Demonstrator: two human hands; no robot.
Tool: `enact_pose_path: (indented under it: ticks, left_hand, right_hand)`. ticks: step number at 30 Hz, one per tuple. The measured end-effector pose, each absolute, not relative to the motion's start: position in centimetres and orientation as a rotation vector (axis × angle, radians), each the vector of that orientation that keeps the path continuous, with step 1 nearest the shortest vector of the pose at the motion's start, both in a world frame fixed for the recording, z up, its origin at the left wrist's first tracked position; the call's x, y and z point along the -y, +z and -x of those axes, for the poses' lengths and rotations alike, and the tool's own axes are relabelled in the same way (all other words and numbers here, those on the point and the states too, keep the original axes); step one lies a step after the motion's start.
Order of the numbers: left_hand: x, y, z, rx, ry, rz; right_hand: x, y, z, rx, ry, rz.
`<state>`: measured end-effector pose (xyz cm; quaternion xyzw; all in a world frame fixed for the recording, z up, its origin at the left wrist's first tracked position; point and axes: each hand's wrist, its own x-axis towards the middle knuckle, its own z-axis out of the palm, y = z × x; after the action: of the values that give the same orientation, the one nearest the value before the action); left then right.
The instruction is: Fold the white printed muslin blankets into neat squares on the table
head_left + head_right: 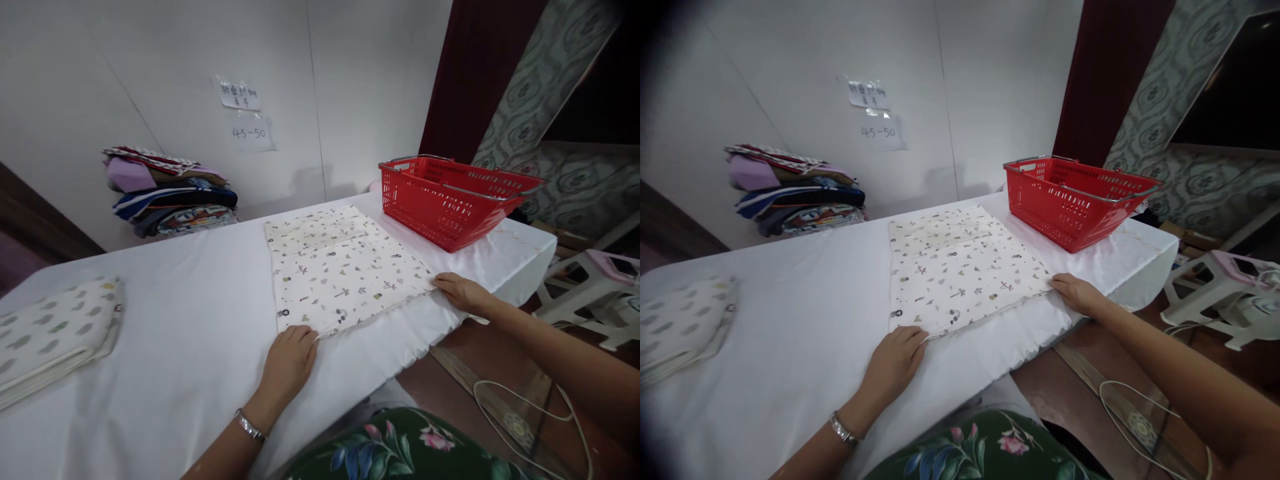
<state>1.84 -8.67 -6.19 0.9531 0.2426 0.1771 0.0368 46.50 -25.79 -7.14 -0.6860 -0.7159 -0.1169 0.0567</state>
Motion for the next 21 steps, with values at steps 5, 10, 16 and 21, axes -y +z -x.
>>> enact_pose_path:
  ticks: [5,10,16,21]
  left_hand:
    - [8.6,-6.2,-1.8,-0.732,0.525,-2.982]
    - [8.6,-5.7,-1.8,-0.826,0.455,-2.971]
    - [9.1,-5.6,-1.7,-0.876,0.357,-2.948]
    - [9.6,-5.6,-1.1,-0.823,0.376,-2.941]
  right_hand:
    - [25.4,-7.3,-46.5,2.19,-0.366,2.112]
    - [24.9,-7.6,-46.9,2.193,-0.352,2.085]
    - [25.0,-8.3,-48.4,2.215,-0.381,2.008]
    - [25.3,-10.5,-50.9,2.209,-0.418,1.911]
